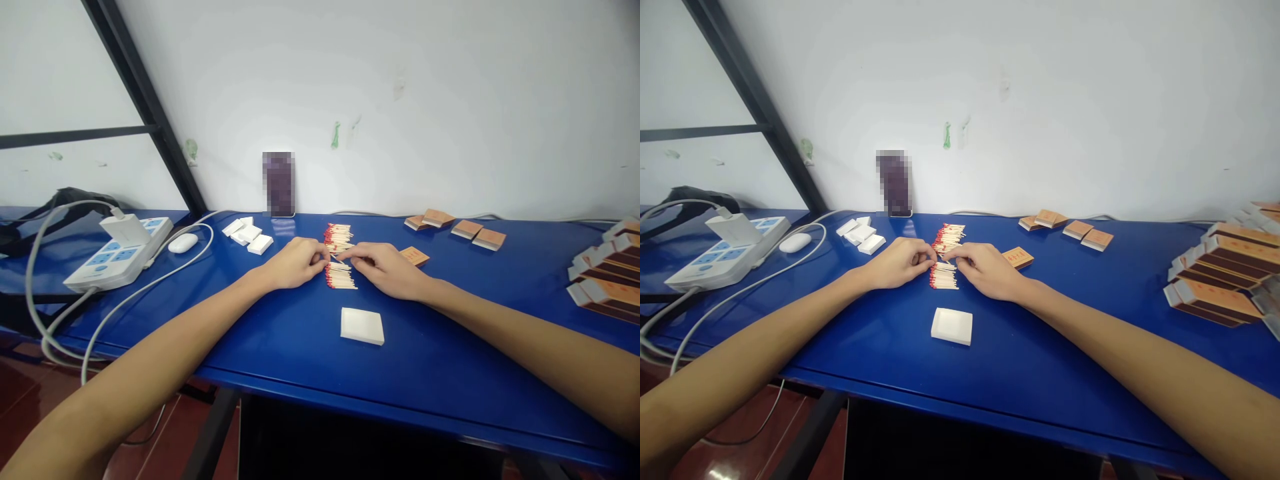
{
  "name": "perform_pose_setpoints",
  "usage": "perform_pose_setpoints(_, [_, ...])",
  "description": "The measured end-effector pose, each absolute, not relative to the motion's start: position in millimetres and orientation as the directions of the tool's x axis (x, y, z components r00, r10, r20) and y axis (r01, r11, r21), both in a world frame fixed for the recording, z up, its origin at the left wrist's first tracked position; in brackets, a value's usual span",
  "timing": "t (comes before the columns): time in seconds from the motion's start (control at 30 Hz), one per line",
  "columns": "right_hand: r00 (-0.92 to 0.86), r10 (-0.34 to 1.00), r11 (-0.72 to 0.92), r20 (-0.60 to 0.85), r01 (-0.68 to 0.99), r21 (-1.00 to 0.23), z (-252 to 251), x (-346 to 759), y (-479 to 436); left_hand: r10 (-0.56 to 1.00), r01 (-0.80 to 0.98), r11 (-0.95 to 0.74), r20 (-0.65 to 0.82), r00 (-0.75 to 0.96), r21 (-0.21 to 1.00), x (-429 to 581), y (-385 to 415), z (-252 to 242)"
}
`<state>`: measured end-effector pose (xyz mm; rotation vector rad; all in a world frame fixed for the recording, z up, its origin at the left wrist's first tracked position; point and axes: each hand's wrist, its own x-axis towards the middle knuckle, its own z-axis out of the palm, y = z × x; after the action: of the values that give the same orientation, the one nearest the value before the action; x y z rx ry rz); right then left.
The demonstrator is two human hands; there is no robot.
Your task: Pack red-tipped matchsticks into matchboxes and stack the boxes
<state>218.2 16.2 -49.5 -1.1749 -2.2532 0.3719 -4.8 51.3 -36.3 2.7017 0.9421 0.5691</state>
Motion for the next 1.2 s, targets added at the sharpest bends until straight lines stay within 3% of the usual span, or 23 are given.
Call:
perform_pose_setpoints(0.53, [-0.463,0.809,0.581,0.363,0.722,-0.375,-51,218,17,0.607,0.517,-0.786,0.266,0.749,0.338,-6,46,-32])
perform_pose_setpoints(0.8, [-0.353,0.86,0.492,0.367,0.765,-0.415,-50,215,19,0.641,0.511,-0.757,0.313,0.701,0.407,-8,49,-38])
perform_pose_setpoints(0.97, [-0.287,0.899,0.421,0.331,0.775,-0.471,-49,214,23,0.664,0.558,-0.746,0.328,0.672,0.364,-7,53,-42])
perform_pose_setpoints(1.2, [-0.313,0.885,0.452,0.345,0.757,-0.472,-52,215,25,0.649,0.56,-0.759,0.311,0.695,0.332,-8,53,-42])
